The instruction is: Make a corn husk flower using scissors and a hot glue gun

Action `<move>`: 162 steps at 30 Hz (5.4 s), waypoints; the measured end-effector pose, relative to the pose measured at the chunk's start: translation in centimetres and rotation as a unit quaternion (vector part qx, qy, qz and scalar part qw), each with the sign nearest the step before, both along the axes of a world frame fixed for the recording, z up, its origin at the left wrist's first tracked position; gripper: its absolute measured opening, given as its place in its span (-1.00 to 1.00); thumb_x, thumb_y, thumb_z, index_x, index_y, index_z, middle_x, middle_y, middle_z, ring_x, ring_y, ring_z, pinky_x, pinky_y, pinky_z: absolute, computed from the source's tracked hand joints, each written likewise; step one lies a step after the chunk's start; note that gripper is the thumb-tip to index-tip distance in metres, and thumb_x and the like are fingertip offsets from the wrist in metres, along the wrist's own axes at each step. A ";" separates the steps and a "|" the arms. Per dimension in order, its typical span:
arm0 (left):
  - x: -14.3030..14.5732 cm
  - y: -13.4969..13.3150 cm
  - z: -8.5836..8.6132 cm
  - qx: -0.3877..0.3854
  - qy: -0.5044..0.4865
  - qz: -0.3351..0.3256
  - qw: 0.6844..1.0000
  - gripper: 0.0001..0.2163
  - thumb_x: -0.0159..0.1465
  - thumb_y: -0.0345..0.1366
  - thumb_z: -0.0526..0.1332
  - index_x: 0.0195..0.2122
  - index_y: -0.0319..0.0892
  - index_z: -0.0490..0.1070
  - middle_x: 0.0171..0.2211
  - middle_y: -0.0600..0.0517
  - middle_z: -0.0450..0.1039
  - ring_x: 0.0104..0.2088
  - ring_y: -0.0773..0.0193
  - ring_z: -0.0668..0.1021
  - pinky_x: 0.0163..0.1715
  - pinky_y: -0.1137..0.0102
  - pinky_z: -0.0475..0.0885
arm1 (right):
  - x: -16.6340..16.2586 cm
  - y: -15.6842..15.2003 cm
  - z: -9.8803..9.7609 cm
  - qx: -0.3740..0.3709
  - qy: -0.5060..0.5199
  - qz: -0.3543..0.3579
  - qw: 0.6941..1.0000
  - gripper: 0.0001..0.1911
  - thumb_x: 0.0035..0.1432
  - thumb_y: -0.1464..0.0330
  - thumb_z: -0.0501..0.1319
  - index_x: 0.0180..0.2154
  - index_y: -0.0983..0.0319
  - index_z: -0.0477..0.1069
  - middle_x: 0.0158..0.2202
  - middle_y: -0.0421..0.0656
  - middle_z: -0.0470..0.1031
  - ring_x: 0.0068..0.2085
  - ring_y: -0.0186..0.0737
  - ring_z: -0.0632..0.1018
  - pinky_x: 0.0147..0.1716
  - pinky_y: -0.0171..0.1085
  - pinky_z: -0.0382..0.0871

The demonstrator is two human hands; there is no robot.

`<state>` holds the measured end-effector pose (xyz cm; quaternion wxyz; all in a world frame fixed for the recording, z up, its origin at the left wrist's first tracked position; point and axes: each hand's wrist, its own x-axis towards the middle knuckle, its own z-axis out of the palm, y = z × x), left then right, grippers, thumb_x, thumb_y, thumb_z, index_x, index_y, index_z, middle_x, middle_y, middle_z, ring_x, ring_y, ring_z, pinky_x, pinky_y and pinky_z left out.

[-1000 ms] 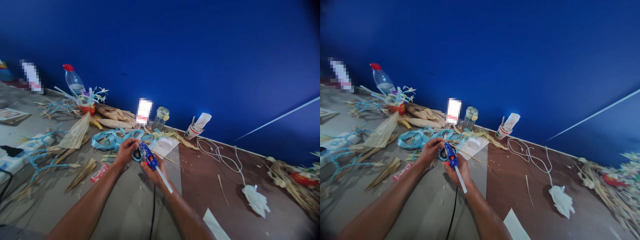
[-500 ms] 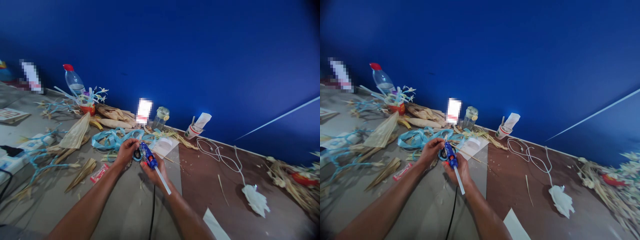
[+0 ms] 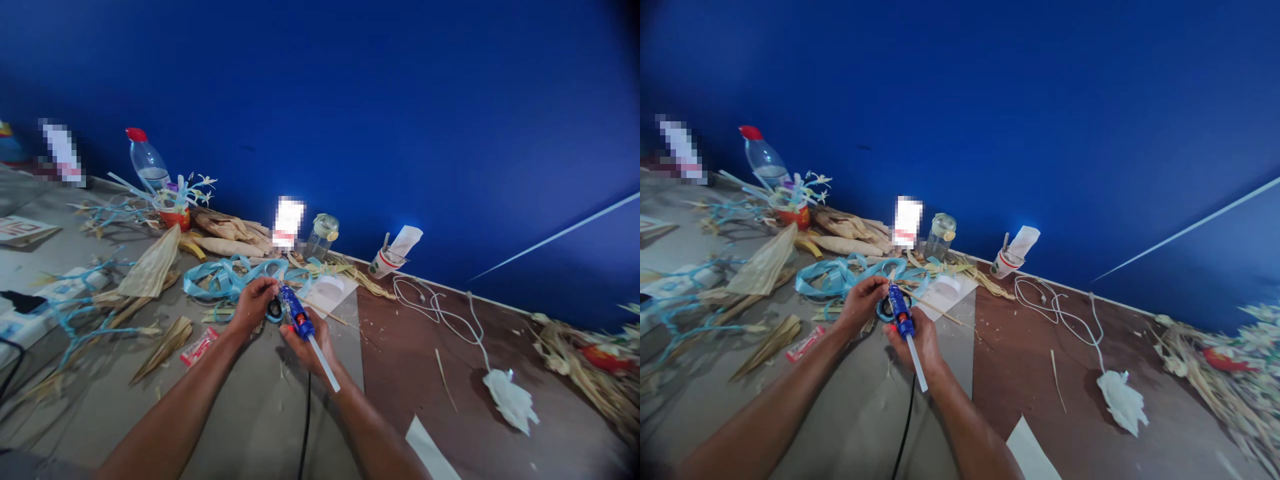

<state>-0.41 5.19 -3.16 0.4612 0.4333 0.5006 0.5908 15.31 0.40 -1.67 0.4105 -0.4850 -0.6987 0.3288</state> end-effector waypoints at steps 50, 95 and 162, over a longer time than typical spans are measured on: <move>-0.2 0.1 -0.4 -0.020 -0.061 -0.006 0.998 -0.83 0.01 -0.24 0.33 -0.41 -0.21 0.49 -0.57 0.11 0.35 -0.53 0.37 0.35 -0.50 0.46 0.25 | 0.1 0.2 0.0 -0.012 -0.004 0.008 1.000 -0.72 -0.01 0.20 0.26 -0.47 0.20 0.21 -0.56 -0.29 0.25 -0.52 -0.35 0.28 -0.52 -0.34 0.19; -0.6 0.6 0.2 -0.036 -0.206 0.000 0.978 -0.76 -0.08 -0.25 0.42 -0.41 -0.22 0.48 -0.57 0.11 0.42 -0.56 0.44 0.43 -0.49 0.50 0.32 | 6.4 -2.6 4.0 -0.068 -0.368 0.070 0.925 -0.74 0.10 0.28 0.27 -0.15 0.23 0.45 -0.13 -0.03 0.45 -0.10 -0.06 0.47 -0.11 -0.15 0.28; 0.6 -0.2 0.7 -0.033 -0.045 -0.055 0.997 -0.81 -0.08 -0.23 0.37 -0.48 -0.21 0.49 -0.63 0.09 0.36 -0.59 0.37 0.35 -0.55 0.46 0.22 | -0.5 5.1 4.9 0.024 -0.133 0.047 0.990 -0.76 0.18 0.44 0.13 -0.54 0.22 0.36 -0.56 -0.26 0.36 -0.48 -0.32 0.36 -0.43 -0.36 0.15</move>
